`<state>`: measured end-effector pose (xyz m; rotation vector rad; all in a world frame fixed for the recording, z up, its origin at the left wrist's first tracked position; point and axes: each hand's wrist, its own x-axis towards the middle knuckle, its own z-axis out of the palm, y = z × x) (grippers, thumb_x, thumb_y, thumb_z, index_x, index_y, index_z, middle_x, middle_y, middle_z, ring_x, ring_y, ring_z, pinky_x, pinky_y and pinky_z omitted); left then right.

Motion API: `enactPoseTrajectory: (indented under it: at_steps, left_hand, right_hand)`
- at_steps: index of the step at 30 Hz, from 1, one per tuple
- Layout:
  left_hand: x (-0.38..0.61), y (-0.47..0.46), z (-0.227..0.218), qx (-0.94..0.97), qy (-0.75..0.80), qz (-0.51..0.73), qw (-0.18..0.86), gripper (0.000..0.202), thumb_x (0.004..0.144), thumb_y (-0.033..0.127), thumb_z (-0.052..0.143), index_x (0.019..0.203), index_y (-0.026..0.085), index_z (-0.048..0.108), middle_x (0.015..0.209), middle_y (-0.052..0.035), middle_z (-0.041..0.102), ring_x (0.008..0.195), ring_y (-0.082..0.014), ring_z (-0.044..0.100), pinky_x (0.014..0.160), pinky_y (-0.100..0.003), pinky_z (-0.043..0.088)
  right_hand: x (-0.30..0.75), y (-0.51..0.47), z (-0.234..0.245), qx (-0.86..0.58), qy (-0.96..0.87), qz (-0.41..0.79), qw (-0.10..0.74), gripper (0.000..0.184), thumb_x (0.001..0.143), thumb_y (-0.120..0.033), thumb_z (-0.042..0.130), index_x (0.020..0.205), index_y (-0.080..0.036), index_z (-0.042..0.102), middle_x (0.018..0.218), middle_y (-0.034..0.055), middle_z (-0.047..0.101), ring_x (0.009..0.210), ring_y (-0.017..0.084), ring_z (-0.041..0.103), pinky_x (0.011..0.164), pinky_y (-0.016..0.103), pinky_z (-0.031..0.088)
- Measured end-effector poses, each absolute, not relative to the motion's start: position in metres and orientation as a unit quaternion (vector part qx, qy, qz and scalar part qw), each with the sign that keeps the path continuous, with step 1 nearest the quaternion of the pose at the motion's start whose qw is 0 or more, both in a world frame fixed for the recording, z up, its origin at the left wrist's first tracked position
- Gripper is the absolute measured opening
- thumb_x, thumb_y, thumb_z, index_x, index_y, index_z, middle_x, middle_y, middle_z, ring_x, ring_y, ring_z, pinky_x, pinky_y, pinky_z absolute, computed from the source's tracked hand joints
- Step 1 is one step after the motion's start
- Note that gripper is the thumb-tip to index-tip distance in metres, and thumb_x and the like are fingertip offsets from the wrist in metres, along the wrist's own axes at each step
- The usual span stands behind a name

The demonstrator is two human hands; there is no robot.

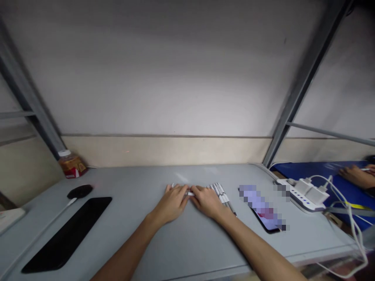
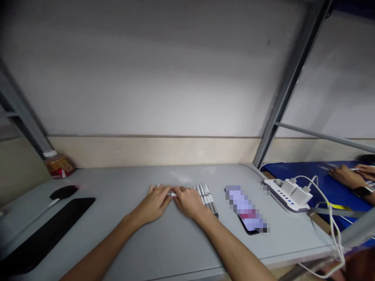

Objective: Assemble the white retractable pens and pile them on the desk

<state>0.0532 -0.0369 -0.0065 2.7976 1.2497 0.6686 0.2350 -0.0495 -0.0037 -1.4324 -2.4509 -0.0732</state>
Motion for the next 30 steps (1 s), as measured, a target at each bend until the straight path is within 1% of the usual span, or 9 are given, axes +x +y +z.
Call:
enactPoseTrajectory:
  at_steps: [4,8,14,17,20,22,25,27,30]
  left_hand:
    - [0.05,-0.032,-0.01,0.895,0.403,0.193,-0.001,0.032,0.099,0.024,0.027,0.086,0.02,0.056,0.087,-0.0051,0.062,0.087,-0.0206,0.053,0.08,-0.036,0.033]
    - [0.052,-0.031,-0.005,0.889,0.402,0.22,-0.012,0.029,0.097,0.021,0.031,0.084,0.02,0.057,0.086,-0.0054,0.062,0.084,-0.0199,0.052,0.076,-0.035,0.032]
    - [0.052,-0.035,0.001,0.891,0.391,0.228,-0.032,0.026,0.09,0.009,0.036,0.077,0.02,0.055,0.079,-0.0048,0.06,0.08,-0.0207,0.048,0.072,-0.035,0.031]
    - [0.05,-0.035,0.002,0.901,0.374,0.214,-0.042,0.026,0.081,0.0,0.039,0.075,0.02,0.054,0.079,-0.005,0.06,0.081,-0.0215,0.047,0.071,-0.036,0.03]
    - [0.05,-0.035,0.003,0.911,0.357,0.202,-0.031,0.026,0.078,-0.001,0.04,0.076,0.02,0.056,0.078,-0.0056,0.059,0.082,-0.0219,0.047,0.072,-0.037,0.031]
    - [0.051,-0.037,0.004,0.915,0.351,0.196,-0.029,0.026,0.079,0.0,0.04,0.076,0.021,0.056,0.078,-0.0056,0.059,0.083,-0.0218,0.046,0.074,-0.038,0.032]
    - [0.054,-0.04,0.006,0.919,0.343,0.193,-0.032,0.026,0.082,0.002,0.038,0.078,0.021,0.056,0.079,-0.0052,0.058,0.083,-0.0212,0.046,0.075,-0.037,0.033]
    - [0.055,-0.04,0.006,0.915,0.347,0.204,-0.036,0.026,0.086,0.004,0.037,0.082,0.021,0.057,0.082,-0.0052,0.058,0.084,-0.0209,0.046,0.075,-0.036,0.033]
    - [0.054,-0.039,0.004,0.902,0.365,0.231,-0.027,0.024,0.094,0.015,0.036,0.09,0.021,0.058,0.088,-0.0051,0.059,0.087,-0.0207,0.047,0.077,-0.036,0.034]
  right_hand:
    - [0.238,-0.046,-0.004,-0.484,-0.856,-0.047,0.177,0.018,0.097,-0.03,0.044,0.099,-0.018,0.058,0.093,0.0071,0.067,0.087,0.02,0.063,0.071,0.027,0.04]
    - [0.237,-0.045,-0.004,-0.47,-0.865,-0.051,0.166,0.028,0.1,-0.031,0.035,0.099,-0.018,0.059,0.094,0.0084,0.067,0.082,0.019,0.063,0.075,0.028,0.04]
    - [0.236,-0.05,-0.006,-0.486,-0.861,-0.001,0.148,0.032,0.1,-0.035,0.031,0.109,-0.016,0.056,0.088,0.0106,0.068,0.074,0.02,0.064,0.065,0.027,0.038]
    - [0.238,-0.051,-0.006,-0.461,-0.866,0.078,0.178,0.031,0.099,-0.036,0.033,0.107,-0.016,0.056,0.084,0.0095,0.067,0.072,0.019,0.061,0.065,0.027,0.038]
    - [0.243,-0.05,-0.001,-0.412,-0.849,0.239,0.229,0.03,0.098,-0.037,0.036,0.093,-0.017,0.057,0.08,0.0046,0.062,0.068,0.015,0.054,0.065,0.025,0.039]
    - [0.247,-0.05,0.003,-0.393,-0.801,0.39,0.226,0.031,0.096,-0.04,0.038,0.082,-0.018,0.055,0.068,-0.0006,0.053,0.056,0.011,0.045,0.056,0.023,0.037]
    - [0.252,-0.05,0.005,-0.396,-0.706,0.549,0.207,0.032,0.092,-0.047,0.043,0.083,-0.018,0.052,0.058,-0.0062,0.037,0.045,0.008,0.029,0.043,0.021,0.025]
    - [0.254,-0.048,0.004,-0.402,-0.693,0.553,0.231,0.033,0.09,-0.048,0.045,0.083,-0.018,0.054,0.058,-0.0062,0.036,0.045,0.007,0.029,0.042,0.02,0.024]
    - [0.256,-0.043,0.001,-0.412,-0.738,0.453,0.284,0.031,0.089,-0.044,0.05,0.08,-0.016,0.06,0.063,-0.0027,0.048,0.054,0.009,0.041,0.05,0.02,0.032]
